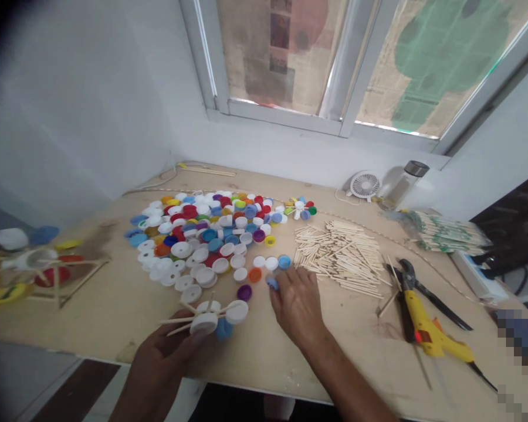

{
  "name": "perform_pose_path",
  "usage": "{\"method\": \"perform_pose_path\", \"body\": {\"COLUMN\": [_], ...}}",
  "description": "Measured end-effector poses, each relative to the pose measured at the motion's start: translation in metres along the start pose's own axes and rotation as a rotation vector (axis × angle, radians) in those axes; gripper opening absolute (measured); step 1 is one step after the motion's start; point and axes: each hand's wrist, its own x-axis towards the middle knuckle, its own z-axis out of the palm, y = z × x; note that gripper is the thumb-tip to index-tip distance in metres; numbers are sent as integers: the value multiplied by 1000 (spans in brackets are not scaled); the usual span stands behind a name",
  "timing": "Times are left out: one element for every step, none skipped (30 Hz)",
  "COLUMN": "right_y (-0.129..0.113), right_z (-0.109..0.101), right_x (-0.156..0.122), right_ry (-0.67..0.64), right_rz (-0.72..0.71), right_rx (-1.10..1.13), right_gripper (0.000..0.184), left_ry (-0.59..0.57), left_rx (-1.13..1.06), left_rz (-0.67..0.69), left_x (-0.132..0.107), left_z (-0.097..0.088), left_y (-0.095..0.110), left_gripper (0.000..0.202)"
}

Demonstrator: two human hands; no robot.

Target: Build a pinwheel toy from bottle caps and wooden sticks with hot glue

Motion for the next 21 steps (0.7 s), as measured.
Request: {"method": "perform_pose_path", "body": {"right_y": [0,0,-1,-2,-2,-3,-3,-3,-3,-3,-4,-4,-5,-7,-8,-9,-10,-10,-10,-8,-6], "right_z": [-2,-4,-6,-8,-9,-10,-10,-10,-10,-9,-8,-7,-5,-4,-2,-1,-1,0,-1,-1,-2], "right_x": [-1,-2,-3,-4,-5,-6,-6,-6,-6,-6,-6,-5,-4,-2,-1,0,1,1,1,0,-2], "right_ry": [-7,-15,-22,-28,-32,-32,-30,-27,-25,-22,-21,-22,-23,-25,-29,-31,-33,-34,-33,-31,-27], "right_rz": [-12,-27,-44,-60,-73,-81,-83,-79,-74,-68,-63,-60,-57,-54,-50,-46,-41,-37,-34,-30,-23], "right_rx": [12,26,42,58,75,91,104,114,121,126,128,129,130,131,132,135,140,149,163,182,205], "right_gripper": [5,5,5,5,6,7,8,9,10,12,14,17,18,19,18,16,14,12,10,10,11], "left_ry": [8,19,30,37,38,35,33,37,42,48,53,52,46,41,34,23,13,6,0,-7,-11], "left_rx": [2,2,1,-2,-8,-16,-20,-20,-15,-5,7,22,37,50,62,72,75,74,68,61,56], "left_rz": [-4,-13,-20,-25,-22,-17,-14,-13,-16,-17,-12,-4,8,22,32,38,42,51,63,76,89], "left_x": [0,0,0,0,0,0,0,-1,-1,-1,-1,-1,-1,-2,-2,-3,-4,-6,-7,-9,-10], "left_z": [1,2,2,3,3,3,3,4,4,4,4,4,5,5,6,7,9,10,12,14,16], "left_y": [0,-1,-1,-1,-2,-2,-2,-2,-2,-2,-2,-1,-1,-1,0,1,1,1,1,1,1], "left_gripper": [46,47,47,46,46,46,46,46,47,47,47,46,46,46,46,46,46,46,46,46,46]}}
